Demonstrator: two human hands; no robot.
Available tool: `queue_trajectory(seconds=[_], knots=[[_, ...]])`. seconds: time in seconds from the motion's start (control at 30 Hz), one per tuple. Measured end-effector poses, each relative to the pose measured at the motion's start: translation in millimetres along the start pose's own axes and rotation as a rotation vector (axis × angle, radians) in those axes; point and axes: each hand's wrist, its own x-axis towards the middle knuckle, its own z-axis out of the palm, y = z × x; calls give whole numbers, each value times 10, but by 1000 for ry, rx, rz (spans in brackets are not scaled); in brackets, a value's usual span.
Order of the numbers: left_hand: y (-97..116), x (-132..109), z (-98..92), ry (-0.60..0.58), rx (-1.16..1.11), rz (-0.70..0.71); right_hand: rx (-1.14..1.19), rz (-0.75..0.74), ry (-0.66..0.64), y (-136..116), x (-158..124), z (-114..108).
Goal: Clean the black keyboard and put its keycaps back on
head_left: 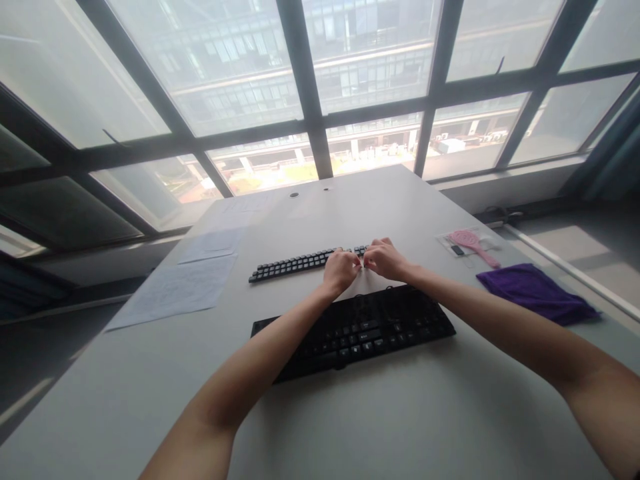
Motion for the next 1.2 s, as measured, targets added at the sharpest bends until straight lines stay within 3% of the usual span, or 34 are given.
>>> queue_trajectory(seconds=[0.13, 0.27, 0.4, 0.5, 0.6, 0.73, 1.2], knots=[[159, -141, -149, 17, -86, -52, 65, 68, 108, -12, -234, -213], [502, -433, -250, -22, -343, -78, 291, 134, 187, -7, -745, -530], [862, -676, -192, -132, -493, -83, 514, 212, 99, -40, -1276, -745], [1033, -743, -87, -195, -532, -86, 610, 228, 15, -80, -1512, -782], [1106, -760, 14, -206, -512, -85, 649, 229, -18, -106, -1589, -752], [1126, -794, 96, -135, -425, -41, 662, 231, -54, -122, -1576, -713], [1135, -921, 153, 11, -139, 308, 556, 71, -10, -197, -1585, -672]])
